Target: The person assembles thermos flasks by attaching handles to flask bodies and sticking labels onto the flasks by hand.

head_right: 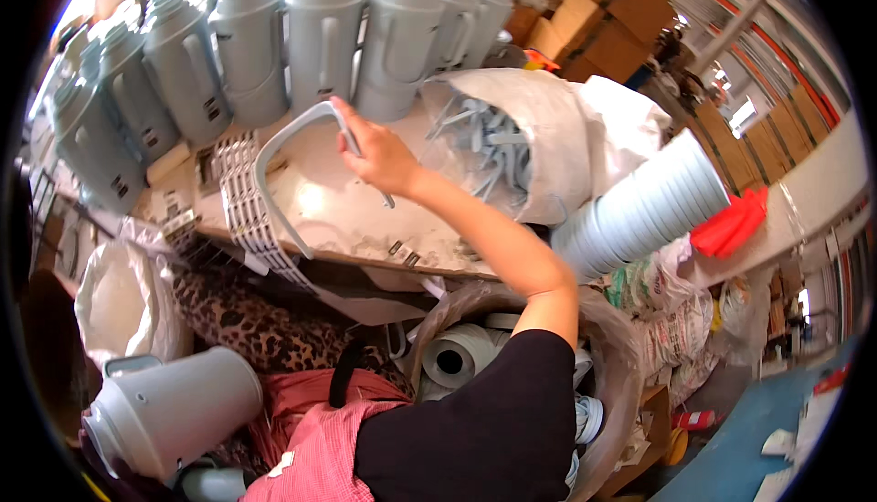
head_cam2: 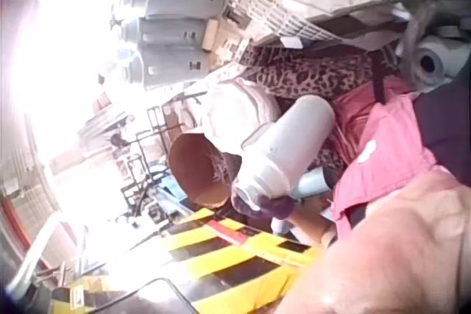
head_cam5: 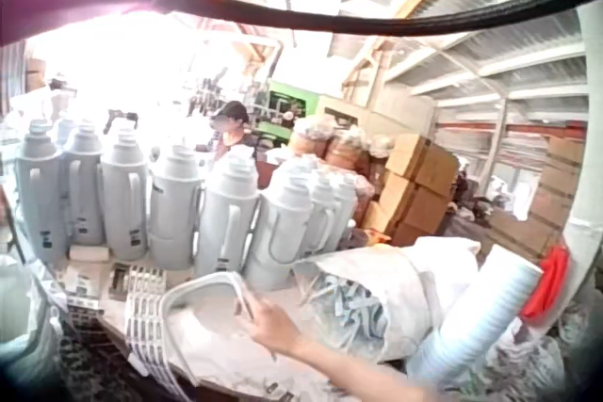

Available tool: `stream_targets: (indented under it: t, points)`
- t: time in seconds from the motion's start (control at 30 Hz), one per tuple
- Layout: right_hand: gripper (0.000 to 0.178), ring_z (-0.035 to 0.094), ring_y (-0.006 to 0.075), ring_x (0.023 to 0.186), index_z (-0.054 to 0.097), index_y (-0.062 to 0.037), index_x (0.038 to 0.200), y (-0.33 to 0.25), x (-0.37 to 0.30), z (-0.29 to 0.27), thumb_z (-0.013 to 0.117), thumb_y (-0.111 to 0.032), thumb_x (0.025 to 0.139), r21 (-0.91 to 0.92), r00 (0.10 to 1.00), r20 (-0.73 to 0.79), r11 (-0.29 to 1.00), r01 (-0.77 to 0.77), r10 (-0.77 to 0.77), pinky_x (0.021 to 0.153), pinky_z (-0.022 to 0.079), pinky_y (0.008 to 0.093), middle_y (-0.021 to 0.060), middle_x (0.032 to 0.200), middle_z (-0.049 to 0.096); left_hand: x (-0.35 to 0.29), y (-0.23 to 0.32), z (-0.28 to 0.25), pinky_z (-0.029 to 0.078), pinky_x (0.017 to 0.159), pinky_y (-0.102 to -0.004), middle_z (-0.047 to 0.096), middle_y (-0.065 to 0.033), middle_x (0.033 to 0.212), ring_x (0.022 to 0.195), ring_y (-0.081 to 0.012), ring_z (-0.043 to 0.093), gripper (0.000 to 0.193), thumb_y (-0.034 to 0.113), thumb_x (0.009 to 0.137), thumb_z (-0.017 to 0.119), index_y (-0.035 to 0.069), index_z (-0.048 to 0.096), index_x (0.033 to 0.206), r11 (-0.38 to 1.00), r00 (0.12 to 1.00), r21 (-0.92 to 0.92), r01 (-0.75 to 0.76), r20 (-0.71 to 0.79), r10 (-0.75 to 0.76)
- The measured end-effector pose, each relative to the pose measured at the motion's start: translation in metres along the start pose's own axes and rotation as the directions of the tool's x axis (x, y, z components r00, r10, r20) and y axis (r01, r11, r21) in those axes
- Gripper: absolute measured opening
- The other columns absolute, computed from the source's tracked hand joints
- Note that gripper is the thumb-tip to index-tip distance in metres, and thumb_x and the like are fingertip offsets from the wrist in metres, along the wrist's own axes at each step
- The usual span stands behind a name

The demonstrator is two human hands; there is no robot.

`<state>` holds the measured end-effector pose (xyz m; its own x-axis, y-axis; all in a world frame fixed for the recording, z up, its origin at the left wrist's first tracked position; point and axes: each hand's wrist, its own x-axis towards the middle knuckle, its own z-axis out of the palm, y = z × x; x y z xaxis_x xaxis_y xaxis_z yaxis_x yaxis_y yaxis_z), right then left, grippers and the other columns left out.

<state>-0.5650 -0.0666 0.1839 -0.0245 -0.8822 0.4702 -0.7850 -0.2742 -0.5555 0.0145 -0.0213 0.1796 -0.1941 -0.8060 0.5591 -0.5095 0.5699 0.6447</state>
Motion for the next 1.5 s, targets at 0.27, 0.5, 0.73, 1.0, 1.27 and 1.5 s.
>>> stream_targets:
  t: [0.27, 0.5, 0.73, 1.0, 1.27, 1.5]
  points:
    - [0.075, 0.044, 0.0054, 0.054, 0.023, -0.0146, 0.168, -0.23, 0.019, 0.211, 0.063, -0.008, 0.105, 0.951, 0.993, -0.041, 0.301, 0.074, -0.115, 0.045, 0.035, 0.0207, 0.0016, 0.086, 0.058, -0.049, 0.093, 0.008, 0.016, 0.126, -0.0651, 0.068, -0.0144, 0.124, 0.12, -0.0393, 0.065, 0.094, 0.048, 0.078, 0.088, 0.012, 0.037, 0.148, 0.958, 0.991, 0.256, -0.132, 0.0, 0.136]
    - [0.063, 0.031, 0.0037, 0.043, 0.023, -0.0138, 0.167, -0.266, -0.016, 0.229, 0.047, -0.008, 0.109, 0.93, 0.952, 0.298, -0.204, -0.307, -0.074, 0.039, 0.027, 0.0218, -0.0041, 0.067, 0.038, -0.076, 0.062, 0.006, 0.006, 0.128, -0.0632, 0.07, -0.0134, 0.126, 0.123, -0.0388, 0.065, 0.107, 0.062, 0.067, 0.091, 0.015, 0.038, 0.147, 0.963, 0.98, 0.269, -0.012, -0.186, 0.065]
    - [0.059, 0.031, 0.0019, 0.051, 0.028, -0.0105, 0.165, -0.263, -0.032, 0.244, 0.049, -0.008, 0.11, 0.933, 0.932, 0.36, -0.037, -0.359, 0.032, 0.046, 0.026, 0.02, -0.0063, 0.07, 0.039, -0.046, 0.068, 0.035, 0.009, 0.128, -0.0617, 0.064, -0.0159, 0.133, 0.142, -0.041, 0.046, 0.11, 0.074, 0.067, 0.084, 0.017, 0.039, 0.15, 0.979, 0.92, 0.14, -0.145, -0.344, 0.186]
    - [0.063, 0.033, 0.0036, 0.051, 0.023, -0.0095, 0.167, -0.246, -0.057, 0.223, 0.05, -0.013, 0.11, 0.866, 0.864, 0.499, 0.026, -0.499, -0.072, 0.044, 0.027, 0.0197, -0.0023, 0.074, 0.041, -0.06, 0.065, 0.002, 0.046, 0.1, -0.0282, 0.062, -0.0089, 0.125, 0.106, -0.0143, 0.059, 0.059, 0.014, 0.079, 0.07, -0.001, 0.059, 0.135, 0.323, 0.674, -0.774, 0.545, 0.175, -0.718]
    - [0.077, 0.046, 0.0141, 0.076, 0.012, -0.012, 0.169, -0.242, -0.07, 0.217, 0.051, -0.021, 0.103, 0.801, 0.9, 0.436, 0.462, -0.381, -0.013, 0.079, 0.039, 0.0292, 0.0067, 0.082, 0.054, -0.084, 0.03, 0.032, 0.046, 0.087, -0.0252, 0.065, -0.0049, 0.104, 0.094, -0.0086, 0.058, 0.023, 0.006, 0.085, 0.067, 0.004, 0.059, 0.106, 0.174, 0.788, -0.906, 0.385, 0.225, -0.572]
    - [0.073, 0.044, 0.0127, 0.076, 0.015, -0.0118, 0.168, -0.241, -0.074, 0.221, 0.047, -0.016, 0.103, 0.765, 0.872, 0.49, 0.482, -0.427, -0.007, 0.077, 0.037, 0.0292, 0.0052, 0.081, 0.052, -0.078, 0.02, 0.027, 0.045, 0.095, -0.0272, 0.064, -0.0046, 0.108, 0.101, -0.0106, 0.058, 0.026, 0.005, 0.084, 0.061, 0.004, 0.06, 0.11, 0.206, 0.78, -0.903, 0.377, 0.189, -0.597]
